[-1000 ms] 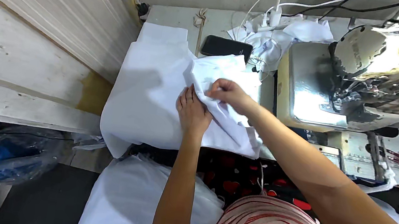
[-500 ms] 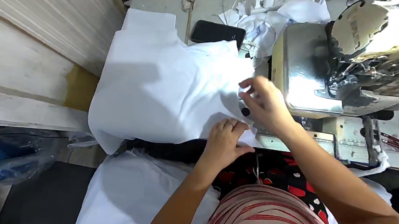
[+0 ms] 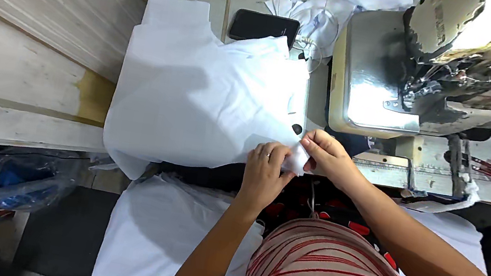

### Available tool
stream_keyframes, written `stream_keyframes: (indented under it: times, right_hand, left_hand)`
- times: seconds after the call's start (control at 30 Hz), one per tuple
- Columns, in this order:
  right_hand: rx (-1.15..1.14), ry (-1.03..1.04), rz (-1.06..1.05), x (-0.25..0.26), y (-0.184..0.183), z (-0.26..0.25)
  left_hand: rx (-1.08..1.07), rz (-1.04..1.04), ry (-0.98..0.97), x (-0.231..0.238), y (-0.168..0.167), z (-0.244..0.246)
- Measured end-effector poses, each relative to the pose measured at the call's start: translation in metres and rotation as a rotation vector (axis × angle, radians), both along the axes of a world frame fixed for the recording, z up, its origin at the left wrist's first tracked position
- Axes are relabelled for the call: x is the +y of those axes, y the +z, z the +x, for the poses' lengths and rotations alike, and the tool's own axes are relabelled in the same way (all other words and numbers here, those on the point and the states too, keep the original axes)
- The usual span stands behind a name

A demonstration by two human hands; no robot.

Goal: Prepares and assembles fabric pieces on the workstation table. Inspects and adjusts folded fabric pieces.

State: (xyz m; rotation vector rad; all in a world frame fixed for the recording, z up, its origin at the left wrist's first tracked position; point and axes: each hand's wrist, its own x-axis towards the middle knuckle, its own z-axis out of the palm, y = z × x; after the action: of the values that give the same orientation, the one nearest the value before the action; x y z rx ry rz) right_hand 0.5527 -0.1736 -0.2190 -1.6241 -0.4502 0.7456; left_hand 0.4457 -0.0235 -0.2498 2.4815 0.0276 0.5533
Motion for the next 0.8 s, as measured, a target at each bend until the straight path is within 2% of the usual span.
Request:
stream_keyframes:
  times: [0.07, 0.13, 0.33, 0.47, 0.53, 0.6, 0.67, 0.8]
  right_hand:
    - [0.118, 0.002, 0.025, 0.003, 0.0, -0.001]
    - [0.086, 0.014, 0.031, -0.001, -0.001, -0.001]
    - [-0.331, -0.031, -0.067, -0.027, -0.019, 0.003]
    - [-0.541, -0.029, 0.042, -0.027, -0.035, -0.001]
    - [-0.683, -0.044, 0.052, -0.028, -0.042, -0.002]
    - [-0.769, -0.064, 0.061, -0.03, -0.052, -0.001]
    - [-0.831, -0.077, 0.077, -0.031, -0.06, -0.001]
    - [-1.045, -0.068, 0.088, -0.031, -0.066, -0.006]
  left_hand:
    - [-0.013, -0.042, 0.023, -0.004, -0.008, 0.002]
    - [-0.02, -0.125, 0.034, -0.004, -0.005, 0.0]
    - [0.28, -0.333, 0.0, 0.018, 0.025, -0.009]
    - [0.338, -0.532, -0.047, 0.019, 0.023, 0.006]
    - [0.404, -0.645, -0.116, 0.023, 0.024, 0.01]
    - [0.465, -0.711, -0.1, 0.025, 0.025, 0.011]
    - [0.51, -0.688, -0.03, 0.025, 0.026, 0.013]
    - [0.548, -0.456, 0.071, 0.016, 0.027, 0.021]
